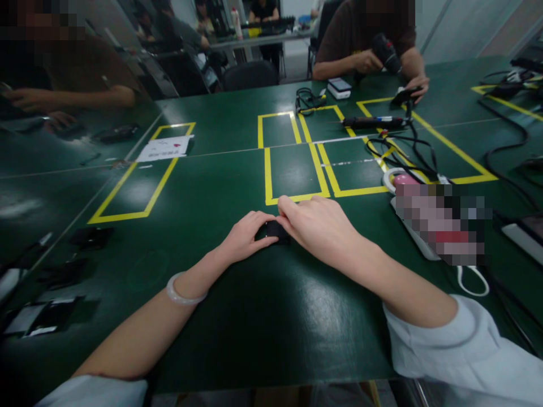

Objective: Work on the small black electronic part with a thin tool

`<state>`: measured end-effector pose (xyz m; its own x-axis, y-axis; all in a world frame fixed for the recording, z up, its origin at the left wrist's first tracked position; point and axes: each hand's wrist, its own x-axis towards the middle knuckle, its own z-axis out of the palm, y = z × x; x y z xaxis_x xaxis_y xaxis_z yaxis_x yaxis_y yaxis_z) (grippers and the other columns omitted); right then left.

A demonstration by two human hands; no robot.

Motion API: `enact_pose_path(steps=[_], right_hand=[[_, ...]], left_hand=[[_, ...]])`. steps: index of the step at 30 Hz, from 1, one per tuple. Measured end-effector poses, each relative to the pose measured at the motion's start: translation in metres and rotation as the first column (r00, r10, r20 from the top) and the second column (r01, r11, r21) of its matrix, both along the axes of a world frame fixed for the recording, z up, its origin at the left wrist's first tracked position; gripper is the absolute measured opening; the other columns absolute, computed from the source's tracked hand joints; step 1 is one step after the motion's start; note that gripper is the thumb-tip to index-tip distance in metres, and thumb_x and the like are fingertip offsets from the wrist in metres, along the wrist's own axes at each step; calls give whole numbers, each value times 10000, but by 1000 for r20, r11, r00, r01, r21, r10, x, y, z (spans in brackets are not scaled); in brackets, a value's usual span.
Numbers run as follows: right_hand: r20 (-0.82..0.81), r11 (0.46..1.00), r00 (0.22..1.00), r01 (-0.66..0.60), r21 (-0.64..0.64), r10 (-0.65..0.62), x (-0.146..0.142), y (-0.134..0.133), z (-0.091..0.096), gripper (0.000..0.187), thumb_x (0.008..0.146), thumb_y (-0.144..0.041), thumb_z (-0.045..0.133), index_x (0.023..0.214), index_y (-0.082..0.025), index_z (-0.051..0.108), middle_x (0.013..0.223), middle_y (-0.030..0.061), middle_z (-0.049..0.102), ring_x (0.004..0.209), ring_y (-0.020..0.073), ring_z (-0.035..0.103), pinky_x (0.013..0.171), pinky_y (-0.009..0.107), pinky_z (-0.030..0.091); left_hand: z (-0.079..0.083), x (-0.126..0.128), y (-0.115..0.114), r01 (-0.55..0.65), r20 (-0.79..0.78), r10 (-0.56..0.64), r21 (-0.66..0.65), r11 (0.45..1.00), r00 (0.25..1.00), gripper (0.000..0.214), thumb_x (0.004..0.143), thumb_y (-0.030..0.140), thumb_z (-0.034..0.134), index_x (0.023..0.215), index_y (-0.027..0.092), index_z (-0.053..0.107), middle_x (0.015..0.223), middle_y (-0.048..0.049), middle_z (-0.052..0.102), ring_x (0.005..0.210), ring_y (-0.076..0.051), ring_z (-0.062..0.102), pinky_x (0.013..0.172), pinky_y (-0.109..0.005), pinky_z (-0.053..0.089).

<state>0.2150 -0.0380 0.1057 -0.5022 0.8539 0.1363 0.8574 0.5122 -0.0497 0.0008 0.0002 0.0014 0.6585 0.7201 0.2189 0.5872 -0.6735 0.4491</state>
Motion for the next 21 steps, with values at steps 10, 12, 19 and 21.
enact_pose_path(steps=[10,12,19,21], right_hand=[[-30,1000,999,-12,-18,11,0,-1,1,189,952,-354,400,969,-195,501,776,28,658,686,192,621,566,280,294],[-13,1000,1000,-4,-16,4,0,0,1,206,958,-361,389,939,-196,510,762,34,663,687,197,620,567,282,291],[-41,1000,999,-10,19,11,1,0,-3,180,922,-266,387,1041,-179,490,749,26,647,651,182,613,549,271,289],[-42,1000,999,-4,15,5,0,0,-1,182,918,-275,403,1047,-180,488,760,25,649,667,185,620,554,271,293]], left_hand=[[0,0,0,4,1,-4,17,1000,1000,376,915,481,525,1167,202,527,1110,-75,611,998,-241,548,888,-394,449],[-1,0,1,1,-1,-1,12,1000,1000,377,916,484,520,1178,213,526,1109,-76,610,1000,-245,550,887,-401,451],[1,0,0,7,11,-7,21,1000,1000,371,914,488,525,1155,206,525,1104,-72,615,995,-241,555,876,-390,457],[1,0,-1,3,10,-3,21,1000,1000,375,913,484,530,1159,202,523,1098,-68,615,987,-236,554,874,-386,456]])
